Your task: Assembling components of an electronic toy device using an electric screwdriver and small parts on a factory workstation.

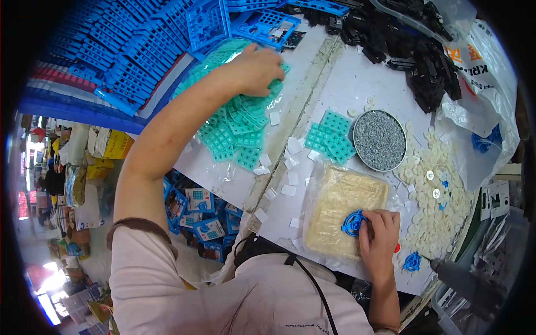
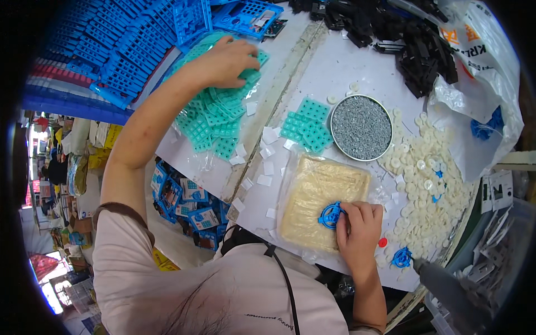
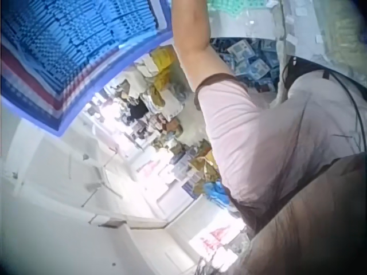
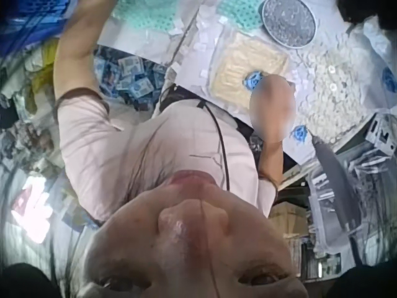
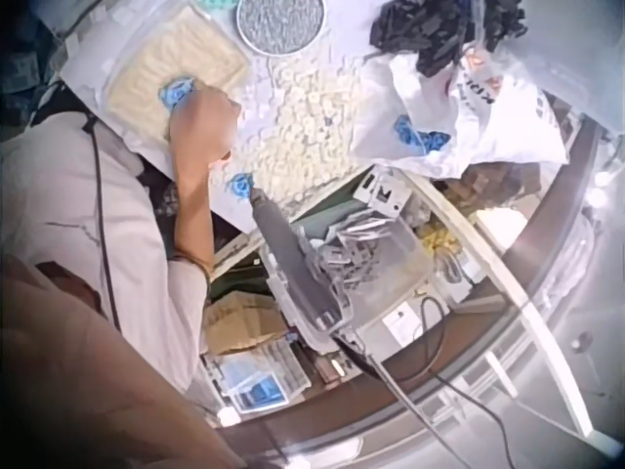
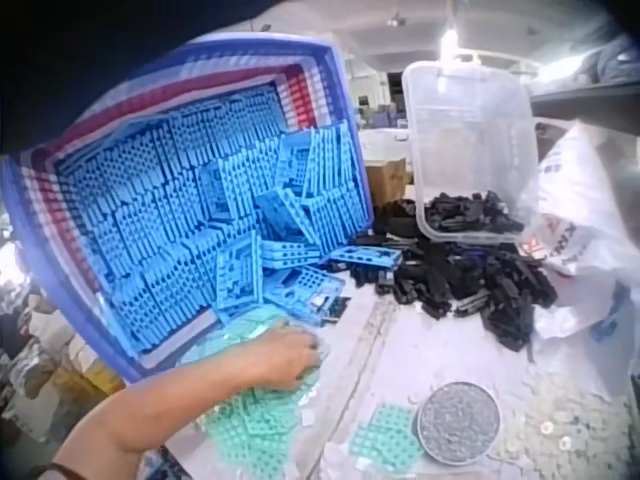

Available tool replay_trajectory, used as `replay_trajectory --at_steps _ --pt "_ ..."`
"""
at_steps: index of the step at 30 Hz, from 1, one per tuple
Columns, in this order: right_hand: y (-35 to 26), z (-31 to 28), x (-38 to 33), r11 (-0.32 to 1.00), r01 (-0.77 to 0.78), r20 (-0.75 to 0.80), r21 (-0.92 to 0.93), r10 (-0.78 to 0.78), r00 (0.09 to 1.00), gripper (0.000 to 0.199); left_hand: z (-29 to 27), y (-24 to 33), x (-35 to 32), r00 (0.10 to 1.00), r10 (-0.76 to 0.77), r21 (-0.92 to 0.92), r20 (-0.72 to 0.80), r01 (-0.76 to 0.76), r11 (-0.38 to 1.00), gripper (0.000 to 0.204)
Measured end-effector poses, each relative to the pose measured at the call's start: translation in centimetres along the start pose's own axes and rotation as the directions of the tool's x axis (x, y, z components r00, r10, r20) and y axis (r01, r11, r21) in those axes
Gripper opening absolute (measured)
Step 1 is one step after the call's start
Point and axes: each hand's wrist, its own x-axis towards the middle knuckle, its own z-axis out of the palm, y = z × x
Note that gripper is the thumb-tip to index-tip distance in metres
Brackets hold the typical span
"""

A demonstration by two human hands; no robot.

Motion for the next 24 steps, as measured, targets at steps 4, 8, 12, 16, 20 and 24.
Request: replay_trajectory --at_steps 4,8,12,16,20,24 --pt "-0.1 -0.1 0.3 1.000 -0.004 0.011 0.011 0.003 1.000 0.025 -0.2 -0.7 0.1 0.996 -0.052 -0.069 0.070 0.057 0.996 0.026" --pt "-0.1 -0.2 0.2 1.000 0.014 0.007 -0.001 -0.014 1.000 0.025 1.1 -0.8 -0.6 0.997 -0.073 -0.152 0.018 0.075 0.986 0.027" --pt "0.0 -0.4 -0.1 1.000 0.002 -0.012 -0.027 -0.002 1.000 0.026 -1.4 -0.5 1.7 0.957 -0.133 -0.249 0.259 0.199 0.948 0.029" --pt "-0.1 -0.5 -0.1 0.999 -0.011 -0.013 -0.047 0.010 1.000 0.025 0.5 -0.2 7.4 0.912 -0.365 -0.249 -0.186 0.315 0.916 0.030" --pt "-0.5 -0.1 0.1 1.000 -0.002 0.004 0.019 0.001 1.000 0.021 5.3 -3.1 11.2 0.868 -0.282 0.134 -0.408 0.363 0.922 0.023" --pt "0.0 -0.2 0.0 1.000 0.012 -0.024 0.012 -0.012 1.000 0.021 3.8 -3.4 12.9 0.897 -0.318 0.100 -0.307 0.363 0.926 0.017"
